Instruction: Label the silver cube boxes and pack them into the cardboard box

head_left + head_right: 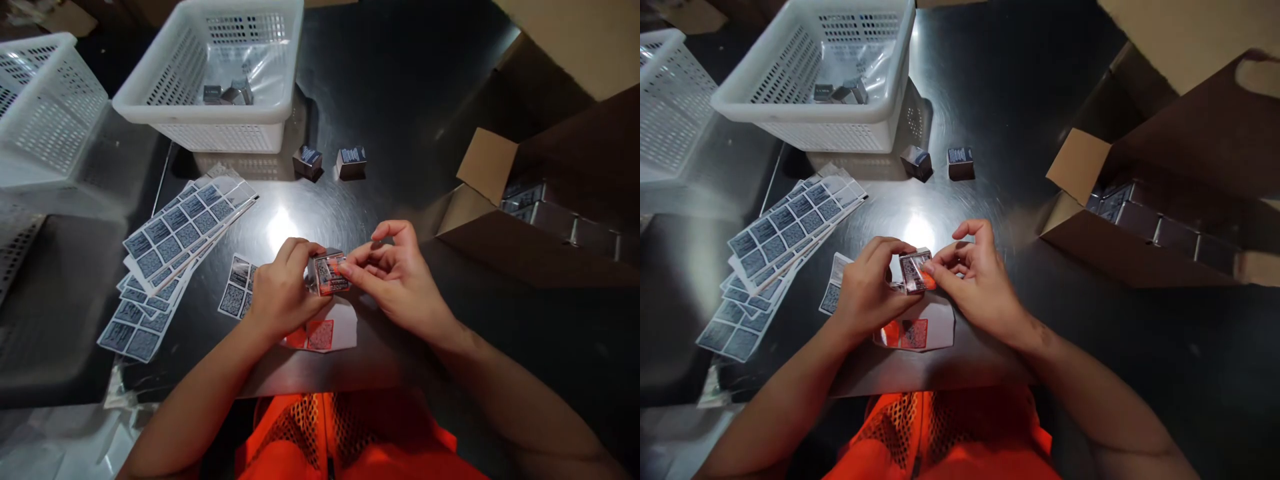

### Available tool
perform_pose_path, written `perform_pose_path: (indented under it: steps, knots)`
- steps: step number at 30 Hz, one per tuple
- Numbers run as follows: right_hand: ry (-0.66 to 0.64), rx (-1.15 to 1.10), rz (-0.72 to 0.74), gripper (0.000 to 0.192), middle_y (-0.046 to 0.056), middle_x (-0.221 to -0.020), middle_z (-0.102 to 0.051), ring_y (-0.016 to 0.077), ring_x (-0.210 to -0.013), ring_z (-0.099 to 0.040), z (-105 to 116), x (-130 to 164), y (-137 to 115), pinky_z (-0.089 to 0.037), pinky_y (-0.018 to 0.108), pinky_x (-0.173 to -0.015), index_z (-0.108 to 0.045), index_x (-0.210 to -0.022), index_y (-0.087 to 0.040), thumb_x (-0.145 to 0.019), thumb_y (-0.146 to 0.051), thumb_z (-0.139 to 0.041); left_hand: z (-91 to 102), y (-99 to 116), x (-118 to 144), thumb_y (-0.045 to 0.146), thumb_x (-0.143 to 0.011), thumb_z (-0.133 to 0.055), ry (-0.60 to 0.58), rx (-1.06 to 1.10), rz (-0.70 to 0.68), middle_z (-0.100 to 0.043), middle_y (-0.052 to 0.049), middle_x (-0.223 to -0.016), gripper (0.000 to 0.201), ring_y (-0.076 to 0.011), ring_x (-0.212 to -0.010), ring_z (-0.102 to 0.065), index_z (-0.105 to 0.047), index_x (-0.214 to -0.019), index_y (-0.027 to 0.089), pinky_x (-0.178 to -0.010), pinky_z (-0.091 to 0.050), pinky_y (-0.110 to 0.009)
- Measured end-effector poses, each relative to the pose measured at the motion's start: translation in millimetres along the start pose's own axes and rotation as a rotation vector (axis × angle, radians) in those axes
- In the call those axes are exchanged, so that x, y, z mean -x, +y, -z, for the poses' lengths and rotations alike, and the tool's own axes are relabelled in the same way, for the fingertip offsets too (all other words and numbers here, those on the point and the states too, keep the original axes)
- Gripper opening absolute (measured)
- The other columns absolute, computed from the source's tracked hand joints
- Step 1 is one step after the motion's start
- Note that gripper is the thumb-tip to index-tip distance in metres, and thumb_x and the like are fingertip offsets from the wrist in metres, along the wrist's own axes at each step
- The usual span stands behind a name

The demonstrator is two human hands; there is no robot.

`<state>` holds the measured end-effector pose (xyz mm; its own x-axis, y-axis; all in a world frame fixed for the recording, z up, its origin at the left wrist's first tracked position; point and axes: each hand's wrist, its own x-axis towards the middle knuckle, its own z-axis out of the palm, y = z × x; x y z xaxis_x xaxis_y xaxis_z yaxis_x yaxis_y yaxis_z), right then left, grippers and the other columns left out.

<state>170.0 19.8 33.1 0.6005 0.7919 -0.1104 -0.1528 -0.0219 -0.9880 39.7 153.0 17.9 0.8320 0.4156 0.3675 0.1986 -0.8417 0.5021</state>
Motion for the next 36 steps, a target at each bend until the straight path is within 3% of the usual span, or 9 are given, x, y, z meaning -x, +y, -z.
perform_pose_path:
  steps: [6,10,13,17,20,25,30,33,36]
  knots:
    - [0.091,0.207,0.059,0.052,-0.008,-0.073,-0.068,0.0141,-0.065,-0.066,0,4,5,-0.051,0.027,-0.062,-0.036,-0.104,-0.029,-0.08,-0.033,-0.081,-2.5,-1,1,0.028,-0.077,-0.075,0.011,-0.015,-0.035,-0.071,-0.003,-0.101,0.034,-0.0151,-0.073,-0.066,-0.06,-0.107,0.02,-0.054,-0.045,-0.025]
    - [0.2,0.395,0.038,0.067,-0.012,-0.065,-0.053,0.0121,-0.055,-0.053,5,-2,7,-0.044,0.026,-0.053,-0.042,-0.105,-0.028,-0.062,-0.037,-0.092,-3.3,-3,2,0.031,-0.078,-0.078,-0.006,0.002,-0.134,-0.072,-0.004,-0.101,0.037,-0.0182,-0.083,-0.071,-0.06,-0.109,0.02,-0.06,-0.052,-0.026]
    - [0.21,0.312,0.05,0.065,-0.007,-0.077,-0.057,0.0123,-0.062,-0.054,18,-16,3,-0.044,0.025,-0.054,-0.05,-0.1,-0.025,-0.054,-0.038,-0.094,0.2,-5,2,0.027,-0.075,-0.081,0.005,0.053,-0.165,-0.073,-0.005,-0.103,0.041,-0.0176,-0.081,-0.071,-0.061,-0.11,0.021,-0.059,-0.052,-0.025]
    - [0.302,0.15,0.173,0.035,-0.001,-0.077,-0.062,0.013,-0.068,-0.056,41,-30,-13,-0.047,0.027,-0.064,-0.06,-0.081,-0.02,-0.071,-0.047,-0.081,4.5,-8,-3,0.029,-0.063,-0.087,0.097,0.2,0.114,-0.073,0.001,-0.09,0.047,-0.0118,-0.056,-0.063,-0.063,-0.103,0.023,-0.049,-0.047,-0.023]
    - [0.33,0.114,0.218,0.038,-0.003,-0.067,-0.059,0.0121,-0.062,-0.052,41,-26,-17,-0.045,0.027,-0.061,-0.062,-0.075,-0.02,-0.073,-0.053,-0.08,3.2,-13,-10,0.04,-0.056,-0.09,0.185,0.433,0.378,-0.069,0.004,-0.085,0.057,-0.0078,-0.046,-0.053,-0.059,-0.102,0.023,-0.043,-0.039,-0.021]
    - [0.052,0.379,0.288,0.044,0.002,-0.073,-0.066,0.0173,-0.069,-0.06,8,-9,-2,-0.048,0.031,-0.067,-0.064,-0.073,-0.02,-0.085,-0.061,-0.072,-1.0,-26,-19,0.053,-0.063,-0.086,0.378,0.641,0.532,-0.065,-0.001,-0.097,0.062,-0.0116,-0.068,-0.062,-0.053,-0.106,0.023,-0.056,-0.048,-0.022]
    - [-0.35,0.575,0.539,0.051,0.011,-0.127,-0.07,0.0302,-0.126,-0.061,-3,-9,14,-0.044,0.049,-0.109,-0.066,-0.117,-0.024,-0.077,-0.051,-0.086,-1.6,-29,-24,0.059,-0.057,-0.09,0.443,0.766,0.484,-0.063,-0.002,-0.099,0.07,-0.0155,-0.083,-0.065,-0.05,-0.103,0.023,-0.07,-0.054,-0.027]
    - [-0.428,0.525,0.49,0.064,0.012,-0.141,-0.063,0.0301,-0.139,-0.053,3,-18,22,-0.039,0.051,-0.116,-0.06,-0.13,-0.025,-0.076,-0.045,-0.088,-1.1,-28,-24,0.063,-0.052,-0.091,0.4,0.878,0.426,-0.063,-0.001,-0.1,0.076,-0.017,-0.087,-0.067,-0.049,-0.102,0.025,-0.077,-0.057,-0.03]
    - [-0.466,0.416,0.317,0.067,0.01,-0.13,-0.067,0.0261,-0.12,-0.064,2,-19,29,-0.05,0.044,-0.104,-0.062,-0.129,-0.023,-0.072,-0.044,-0.091,1.0,-26,-23,0.066,-0.051,-0.09,0.375,0.917,0.404,-0.064,-0.002,-0.102,0.079,-0.0168,-0.084,-0.068,-0.047,-0.104,0.026,-0.073,-0.057,-0.029]
